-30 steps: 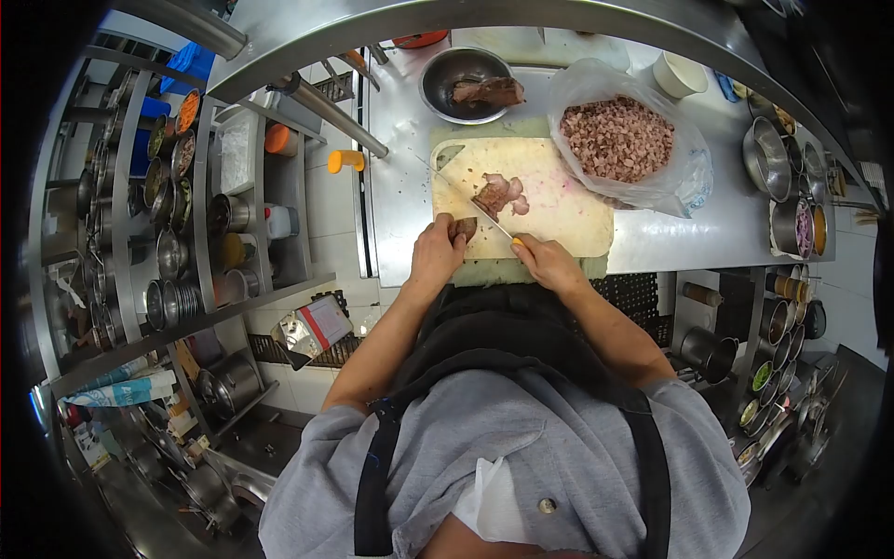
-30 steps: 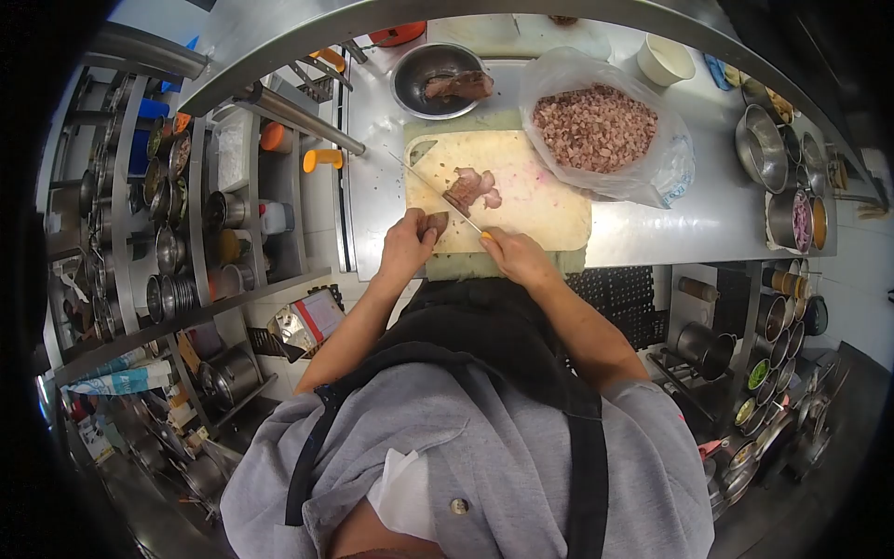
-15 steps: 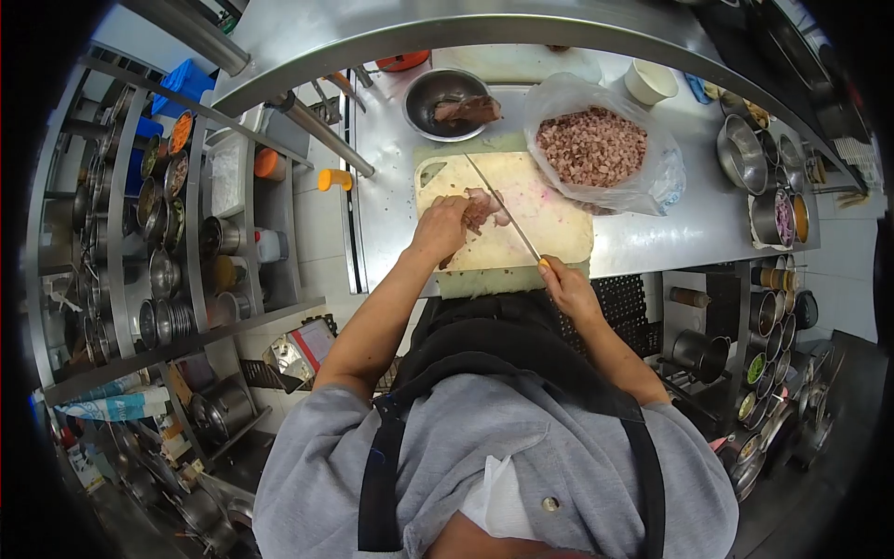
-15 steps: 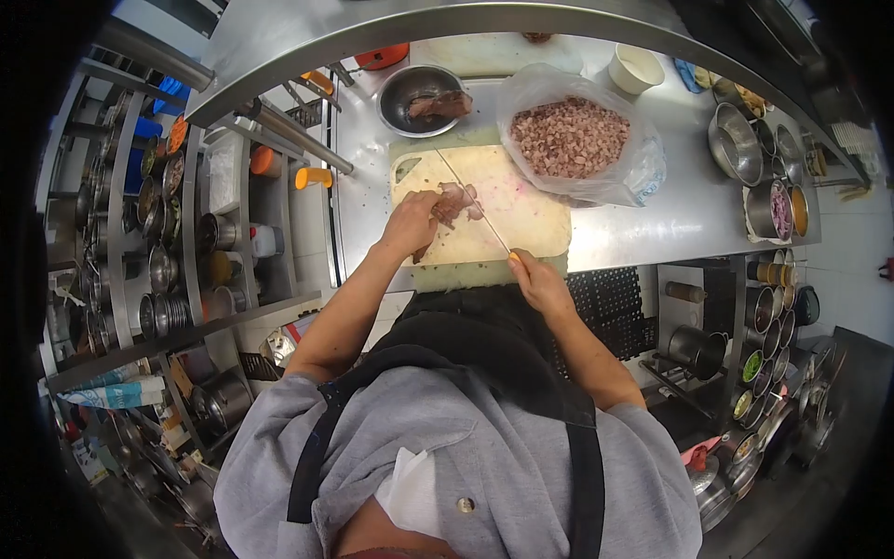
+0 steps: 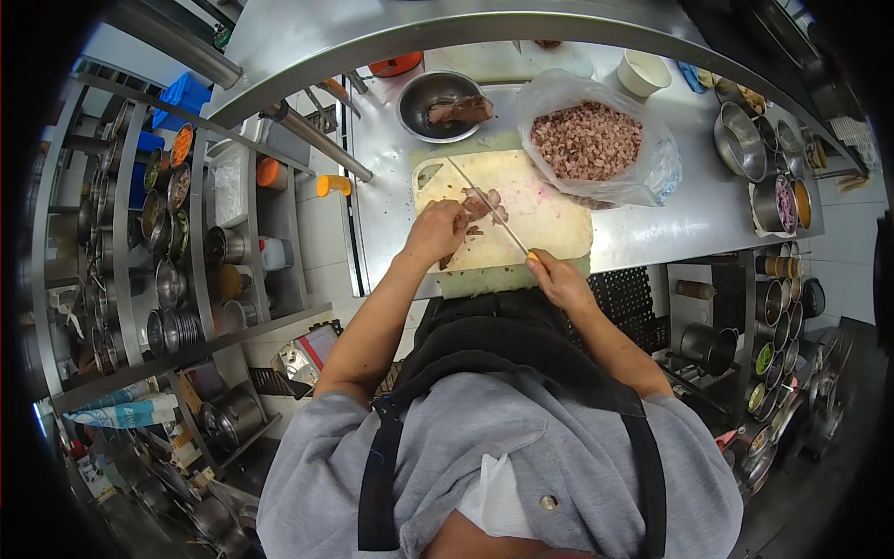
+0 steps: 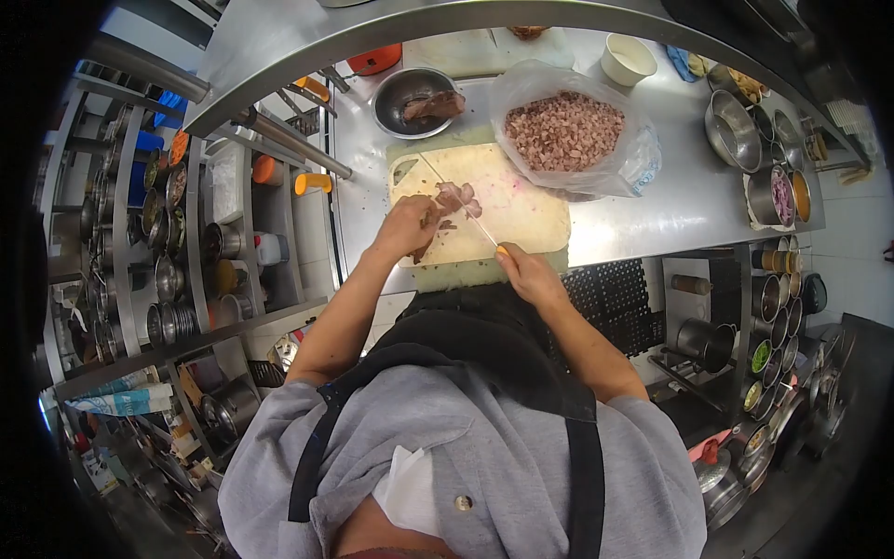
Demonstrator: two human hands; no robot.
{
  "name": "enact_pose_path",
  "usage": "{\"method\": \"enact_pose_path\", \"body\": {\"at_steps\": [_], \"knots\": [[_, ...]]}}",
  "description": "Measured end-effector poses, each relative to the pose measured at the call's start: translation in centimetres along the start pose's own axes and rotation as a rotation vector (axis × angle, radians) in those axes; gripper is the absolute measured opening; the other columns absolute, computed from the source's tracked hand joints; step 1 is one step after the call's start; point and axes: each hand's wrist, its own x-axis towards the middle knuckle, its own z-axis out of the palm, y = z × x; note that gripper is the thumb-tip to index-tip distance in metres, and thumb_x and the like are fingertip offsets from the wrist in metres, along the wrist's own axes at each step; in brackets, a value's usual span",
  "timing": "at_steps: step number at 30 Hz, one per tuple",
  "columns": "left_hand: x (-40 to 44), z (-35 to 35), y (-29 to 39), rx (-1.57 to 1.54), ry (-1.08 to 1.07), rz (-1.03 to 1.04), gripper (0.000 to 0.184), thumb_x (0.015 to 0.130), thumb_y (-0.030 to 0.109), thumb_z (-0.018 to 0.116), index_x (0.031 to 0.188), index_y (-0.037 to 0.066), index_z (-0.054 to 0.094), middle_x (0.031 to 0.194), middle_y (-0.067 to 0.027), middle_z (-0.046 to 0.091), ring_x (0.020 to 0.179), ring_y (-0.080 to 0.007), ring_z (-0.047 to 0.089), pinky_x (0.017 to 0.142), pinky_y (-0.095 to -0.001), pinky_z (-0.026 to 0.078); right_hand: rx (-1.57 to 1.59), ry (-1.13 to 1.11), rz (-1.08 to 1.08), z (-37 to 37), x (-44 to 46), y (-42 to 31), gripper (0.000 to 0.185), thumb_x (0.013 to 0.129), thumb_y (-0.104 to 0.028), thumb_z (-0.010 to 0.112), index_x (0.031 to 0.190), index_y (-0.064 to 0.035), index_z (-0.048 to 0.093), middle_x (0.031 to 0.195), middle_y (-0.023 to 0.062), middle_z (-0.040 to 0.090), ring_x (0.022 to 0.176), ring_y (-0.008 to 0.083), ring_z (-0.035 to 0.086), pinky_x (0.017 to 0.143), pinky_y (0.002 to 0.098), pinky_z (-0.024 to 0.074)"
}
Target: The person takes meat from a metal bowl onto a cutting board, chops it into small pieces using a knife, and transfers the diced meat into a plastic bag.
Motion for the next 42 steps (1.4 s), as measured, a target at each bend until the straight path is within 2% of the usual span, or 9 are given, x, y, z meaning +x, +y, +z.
{"method": "enact_pose_path", "body": {"at_steps": [11, 16, 17, 19, 21, 25, 31, 36, 42], "knots": [[1.5, -3.0, -0.3, -0.161, -0.155, -0.334, 0.040, 0.084, 0.037, 0.075, 0.105, 0.003, 0.072, 0.089, -0.0143, 0.074, 0.085, -0.0268, 0.072, 0.081, -0.0364, 0.056, 0.031, -0.095, 0.049, 2.2, 2.6, 0.8, 0.043, 0.104, -0.040, 0.049, 0.126, -0.0063, 0.064, 0.101, 0.0293, 0.069, 0.099, 0.0462, 0.065, 0.087, 0.0499, 0.0507], [4.2, -1.7, -0.2, -0.277, -0.472, -0.317, 0.047, 0.082, 0.039, 0.076, 0.113, 0.004, 0.073, 0.097, -0.0154, 0.075, 0.090, -0.0258, 0.072, 0.084, -0.0354, 0.055, 0.057, -0.037, 0.115, 1.2, 2.0, 2.8, 0.045, 0.105, -0.040, 0.049, 0.125, -0.0040, 0.064, 0.103, 0.0297, 0.069, 0.101, 0.0457, 0.065, 0.088, 0.0486, 0.0506], [4.7, -1.4, -0.3, -0.279, -0.476, -0.314, 0.047, 0.082, 0.039, 0.076, 0.113, 0.004, 0.073, 0.097, -0.0154, 0.075, 0.090, -0.0258, 0.072, 0.084, -0.0354, 0.055, 0.057, 0.006, 0.051, 1.5, 2.0, 3.9, 0.044, 0.105, -0.039, 0.049, 0.126, -0.0031, 0.064, 0.082, 0.0200, 0.064, 0.073, 0.0327, 0.060, 0.068, 0.0428, 0.0484], [5.3, -0.2, -1.1, -0.231, -0.417, -0.253, 0.051, 0.081, 0.039, 0.076, 0.118, 0.004, 0.072, 0.103, -0.0180, 0.074, 0.094, -0.0301, 0.071, 0.088, -0.0366, 0.055, 0.059, 0.049, -0.006, 1.0, 1.7, 2.8, 0.044, 0.106, -0.038, 0.049, 0.127, -0.0023, 0.063, 0.062, 0.0103, 0.060, 0.045, 0.0198, 0.056, 0.048, 0.0370, 0.0461], [5.2, 0.4, -1.4, -0.134, -0.317, -0.228, 0.052, 0.082, 0.037, 0.076, 0.121, 0.004, 0.070, 0.108, -0.0189, 0.072, 0.098, -0.0317, 0.070, 0.090, -0.0371, 0.054, 0.032, -0.055, 0.163, 0.0, 1.0, 0.8, 0.045, 0.105, -0.040, 0.049, 0.125, -0.0031, 0.064, 0.099, 0.0301, 0.068, 0.097, 0.0465, 0.065, 0.086, 0.0493, 0.0498], [3.2, 0.5, -1.4, -0.057, -0.034, -0.113, 0.049, 0.080, 0.023, 0.075, 0.125, 0.004, 0.067, 0.120, -0.0200, 0.068, 0.109, -0.0347, 0.066, 0.097, -0.0390, 0.052, 0.044, -0.043, 0.157, 0.4, 0.8, 1.3, 0.044, 0.105, -0.039, 0.049, 0.125, -0.0031, 0.064, 0.097, 0.0297, 0.068, 0.096, 0.0463, 0.065, 0.084, 0.0497, 0.0496], [1.8, 0.9, -1.0, -0.082, 0.015, -0.084, 0.035, 0.078, -0.002, 0.068, 0.112, 0.002, 0.067, 0.113, -0.0163, 0.068, 0.108, -0.0369, 0.064, 0.094, -0.0437, 0.052, 0.006, 0.024, -0.045, 1.3, 0.9, 2.7, 0.042, 0.104, -0.037, 0.052, 0.124, -0.0024, 0.064, 0.084, 0.0263, 0.067, 0.083, 0.0439, 0.065, 0.076, 0.0467, 0.0501], [1.4, 1.6, -1.2, -0.115, 0.036, -0.055, 0.030, 0.079, -0.002, 0.066, 0.108, 0.003, 0.067, 0.107, -0.0159, 0.068, 0.106, -0.0377, 0.063, 0.093, -0.0441, 0.051, -0.007, -0.091, 0.014, 0.6, 0.8, 0.8, 0.040, 0.104, -0.036, 0.053, 0.124, -0.0024, 0.064, 0.097, 0.0284, 0.069, 0.096, 0.0456, 0.065, 0.084, 0.0488, 0.0502], [1.8, 1.5, -0.4, -0.066, 0.068, -0.039, 0.020, 0.082, 0.003, 0.063, 0.101, 0.002, 0.069, 0.100, -0.0167, 0.068, 0.104, -0.0373, 0.063, 0.094, -0.0455, 0.050, 0.024, -0.090, 0.034, 1.1, 0.9, 1.4, 0.040, 0.104, -0.035, 0.053, 0.125, -0.0021, 0.063, 0.096, 0.0284, 0.068, 0.094, 0.0459, 0.065, 0.083, 0.0487, 0.0499]]}}
